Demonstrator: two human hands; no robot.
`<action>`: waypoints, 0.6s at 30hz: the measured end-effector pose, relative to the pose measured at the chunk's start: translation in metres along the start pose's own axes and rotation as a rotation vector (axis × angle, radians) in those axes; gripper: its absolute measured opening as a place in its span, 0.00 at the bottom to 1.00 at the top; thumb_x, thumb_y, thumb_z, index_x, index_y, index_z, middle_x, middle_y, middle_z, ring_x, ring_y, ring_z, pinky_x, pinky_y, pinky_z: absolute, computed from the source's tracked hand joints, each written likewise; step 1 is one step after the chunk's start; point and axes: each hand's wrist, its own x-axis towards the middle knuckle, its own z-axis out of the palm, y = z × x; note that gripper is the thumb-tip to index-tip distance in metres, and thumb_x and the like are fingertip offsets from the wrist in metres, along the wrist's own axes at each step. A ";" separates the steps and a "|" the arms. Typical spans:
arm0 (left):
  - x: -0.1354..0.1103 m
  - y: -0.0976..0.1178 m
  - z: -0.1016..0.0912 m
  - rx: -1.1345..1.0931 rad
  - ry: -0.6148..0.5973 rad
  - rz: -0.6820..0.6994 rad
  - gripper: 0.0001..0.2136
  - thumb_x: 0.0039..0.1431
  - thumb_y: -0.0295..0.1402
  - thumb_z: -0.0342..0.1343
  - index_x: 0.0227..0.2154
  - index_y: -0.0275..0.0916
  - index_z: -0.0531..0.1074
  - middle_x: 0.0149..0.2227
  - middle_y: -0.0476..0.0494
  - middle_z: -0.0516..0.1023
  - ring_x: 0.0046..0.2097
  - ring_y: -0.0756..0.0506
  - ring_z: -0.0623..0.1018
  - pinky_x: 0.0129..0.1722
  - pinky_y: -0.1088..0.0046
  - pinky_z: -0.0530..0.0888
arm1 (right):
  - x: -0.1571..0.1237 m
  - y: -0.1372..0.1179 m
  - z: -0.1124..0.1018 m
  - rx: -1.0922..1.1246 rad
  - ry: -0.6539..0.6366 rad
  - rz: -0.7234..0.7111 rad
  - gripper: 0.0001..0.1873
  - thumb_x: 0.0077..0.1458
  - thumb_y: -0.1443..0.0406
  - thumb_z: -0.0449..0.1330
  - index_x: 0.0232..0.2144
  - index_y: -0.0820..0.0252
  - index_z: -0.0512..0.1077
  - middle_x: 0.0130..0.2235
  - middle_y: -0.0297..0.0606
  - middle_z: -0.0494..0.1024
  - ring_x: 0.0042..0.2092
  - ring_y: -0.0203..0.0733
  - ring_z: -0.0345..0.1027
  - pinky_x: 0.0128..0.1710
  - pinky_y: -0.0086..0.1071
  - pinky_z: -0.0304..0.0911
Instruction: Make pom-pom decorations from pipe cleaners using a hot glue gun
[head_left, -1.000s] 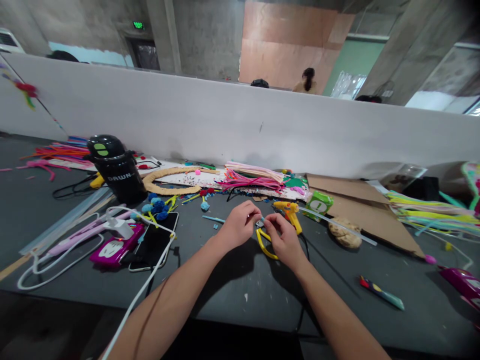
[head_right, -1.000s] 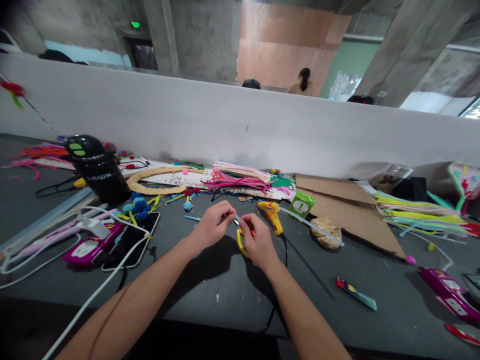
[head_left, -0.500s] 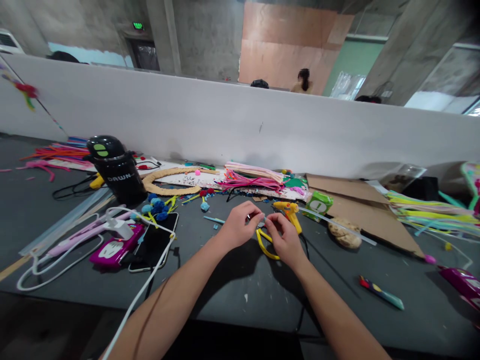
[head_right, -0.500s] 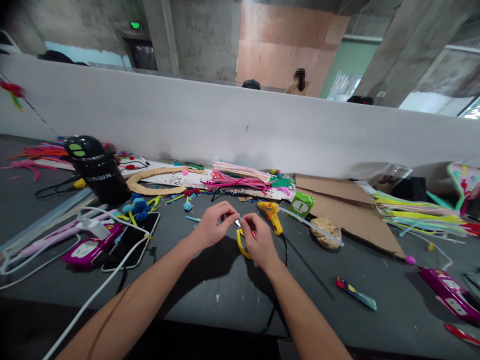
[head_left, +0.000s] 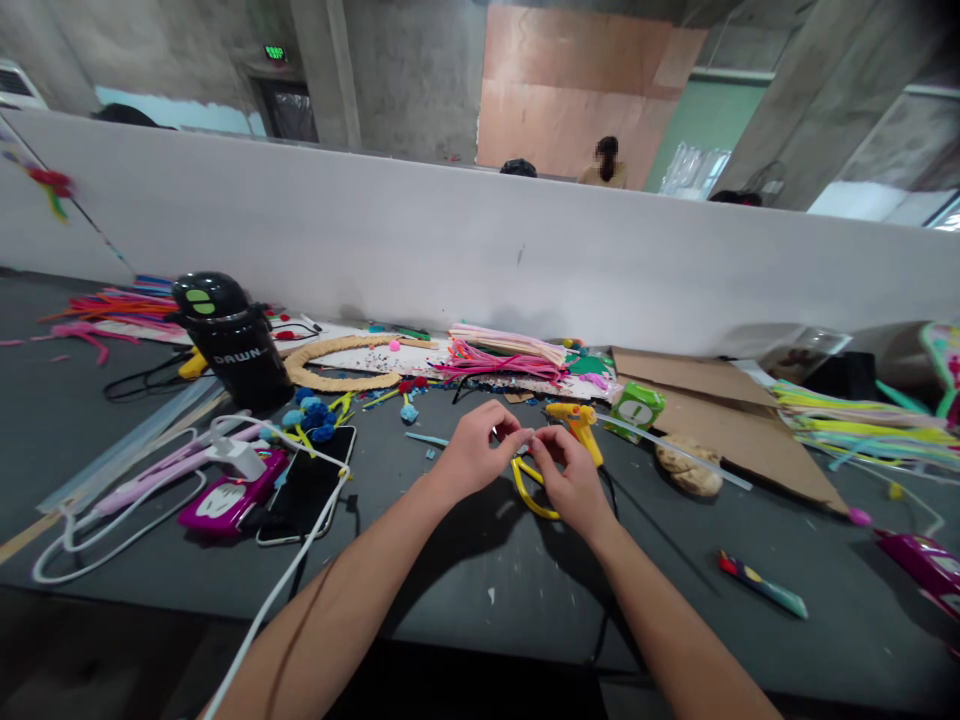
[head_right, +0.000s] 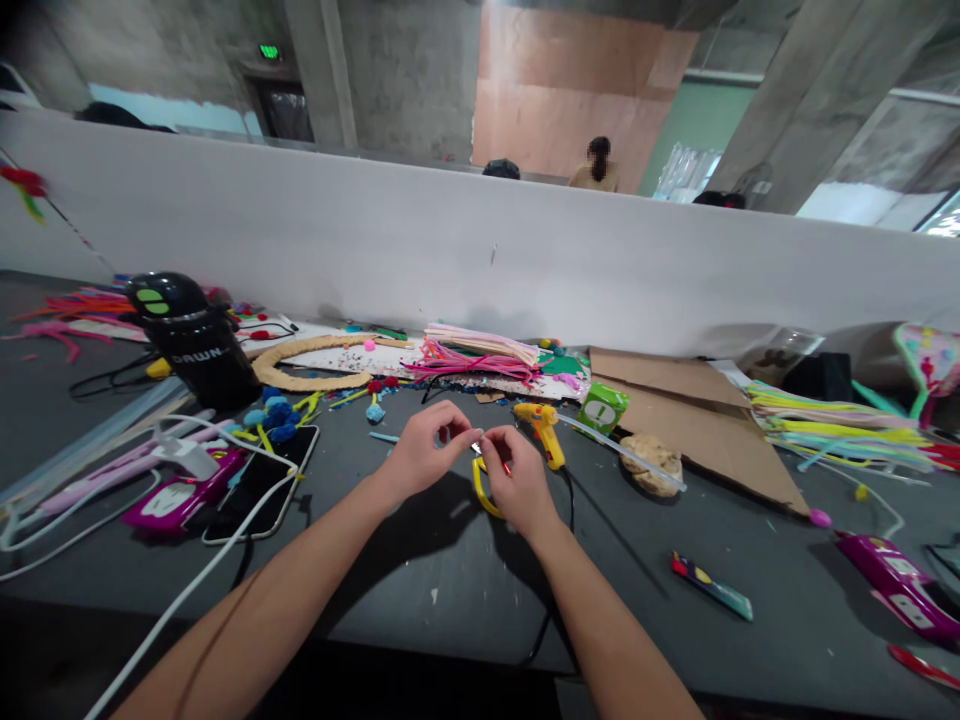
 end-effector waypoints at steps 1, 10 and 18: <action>0.000 0.000 0.000 -0.004 0.001 -0.003 0.08 0.60 0.34 0.55 0.27 0.36 0.70 0.29 0.48 0.70 0.32 0.51 0.69 0.31 0.75 0.65 | 0.000 -0.001 0.000 -0.008 0.002 0.000 0.12 0.61 0.57 0.54 0.35 0.59 0.69 0.33 0.38 0.74 0.35 0.40 0.68 0.37 0.32 0.65; -0.001 -0.005 0.004 -0.063 -0.016 0.035 0.06 0.60 0.28 0.54 0.29 0.35 0.73 0.31 0.46 0.72 0.34 0.50 0.71 0.35 0.75 0.68 | -0.004 0.000 0.003 -0.064 -0.041 0.008 0.11 0.60 0.58 0.56 0.38 0.59 0.72 0.36 0.38 0.77 0.37 0.41 0.71 0.39 0.32 0.66; 0.000 -0.015 0.007 0.054 -0.122 0.081 0.07 0.62 0.30 0.52 0.32 0.33 0.73 0.37 0.40 0.75 0.42 0.47 0.74 0.45 0.74 0.71 | -0.006 0.022 -0.002 -0.212 -0.047 0.036 0.17 0.53 0.52 0.59 0.38 0.56 0.75 0.36 0.39 0.81 0.36 0.46 0.75 0.34 0.32 0.70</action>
